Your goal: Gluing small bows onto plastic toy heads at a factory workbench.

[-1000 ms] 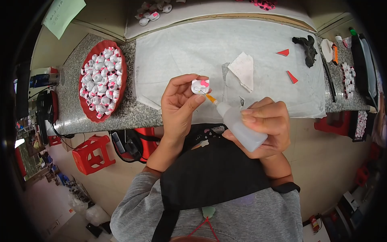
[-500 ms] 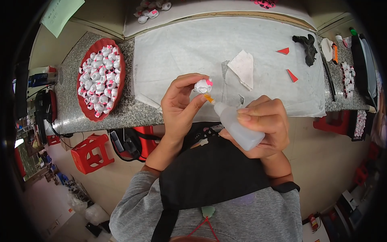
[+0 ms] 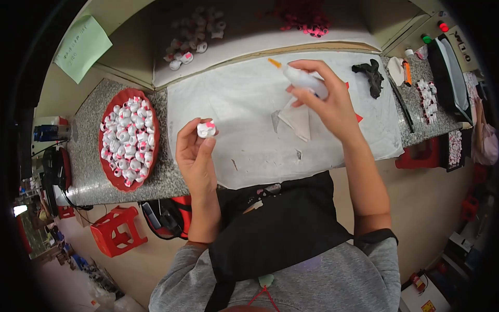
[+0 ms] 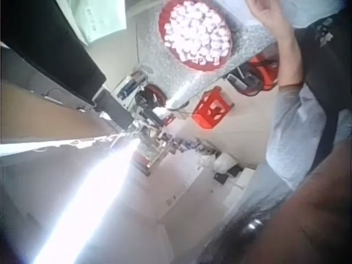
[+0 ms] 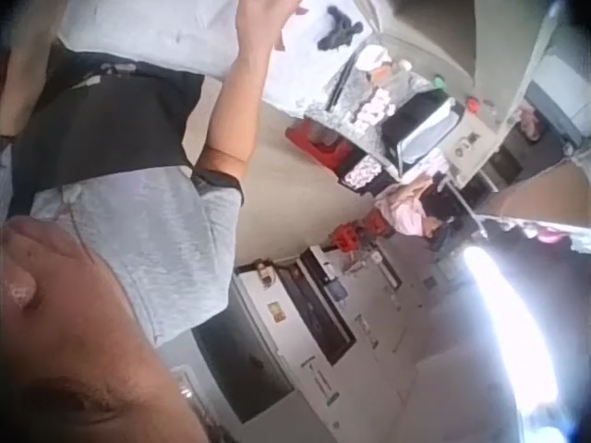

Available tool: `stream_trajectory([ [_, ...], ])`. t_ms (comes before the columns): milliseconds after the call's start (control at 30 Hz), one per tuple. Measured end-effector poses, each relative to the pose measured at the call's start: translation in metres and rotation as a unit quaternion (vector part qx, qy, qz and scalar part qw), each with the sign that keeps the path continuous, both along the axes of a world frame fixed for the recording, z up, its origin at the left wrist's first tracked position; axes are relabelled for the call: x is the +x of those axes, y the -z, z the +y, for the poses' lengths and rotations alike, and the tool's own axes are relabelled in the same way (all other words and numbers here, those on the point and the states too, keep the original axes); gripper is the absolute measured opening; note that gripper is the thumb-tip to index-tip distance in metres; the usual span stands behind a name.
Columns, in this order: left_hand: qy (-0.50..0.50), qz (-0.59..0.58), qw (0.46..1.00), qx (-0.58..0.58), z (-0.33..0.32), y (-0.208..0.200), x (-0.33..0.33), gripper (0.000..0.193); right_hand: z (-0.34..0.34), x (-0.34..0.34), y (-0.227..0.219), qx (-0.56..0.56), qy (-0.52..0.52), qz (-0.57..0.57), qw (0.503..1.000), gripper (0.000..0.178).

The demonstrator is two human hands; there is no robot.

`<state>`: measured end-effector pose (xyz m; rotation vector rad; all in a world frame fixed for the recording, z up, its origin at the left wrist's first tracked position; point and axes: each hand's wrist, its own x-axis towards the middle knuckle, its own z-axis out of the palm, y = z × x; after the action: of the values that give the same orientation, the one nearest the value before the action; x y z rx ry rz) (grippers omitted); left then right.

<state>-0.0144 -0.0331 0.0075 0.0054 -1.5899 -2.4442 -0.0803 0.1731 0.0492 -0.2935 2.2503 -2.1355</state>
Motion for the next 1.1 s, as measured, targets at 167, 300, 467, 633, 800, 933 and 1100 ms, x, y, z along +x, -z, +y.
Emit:
stream_trajectory([
  [167,-0.001,-0.009,1.000,0.016,-0.004,-0.001,0.002,0.035,0.004,-0.105,0.012,0.163,0.051,0.031,0.985,0.012],
  [300,0.001,-0.007,1.000,0.019,-0.004,-0.005,0.002,0.035,-0.013,-0.187,0.044,0.490,0.124,0.389,0.770,0.020],
  [467,-0.004,-0.006,1.000,0.012,-0.007,-0.007,0.004,0.034,-0.037,-0.208,0.052,0.595,0.083,0.257,0.757,0.027],
  [633,0.013,0.001,1.000,0.011,0.000,-0.005,0.003,0.035,-0.028,-0.149,0.034,0.439,0.040,0.240,0.865,0.020],
  [800,0.065,0.006,0.997,0.040,0.024,-0.009,-0.004,0.034,-0.037,-0.021,-0.005,0.046,-0.180,-0.073,0.980,0.007],
  [933,0.117,0.033,0.992,0.038,0.043,-0.007,-0.002,0.033,-0.028,0.020,0.011,-0.049,-0.119,-0.111,0.985,0.005],
  [1100,0.117,0.015,0.993,0.008,0.059,-0.005,0.010,0.032,-0.019,0.045,0.024,-0.174,-0.042,-0.145,0.973,0.008],
])
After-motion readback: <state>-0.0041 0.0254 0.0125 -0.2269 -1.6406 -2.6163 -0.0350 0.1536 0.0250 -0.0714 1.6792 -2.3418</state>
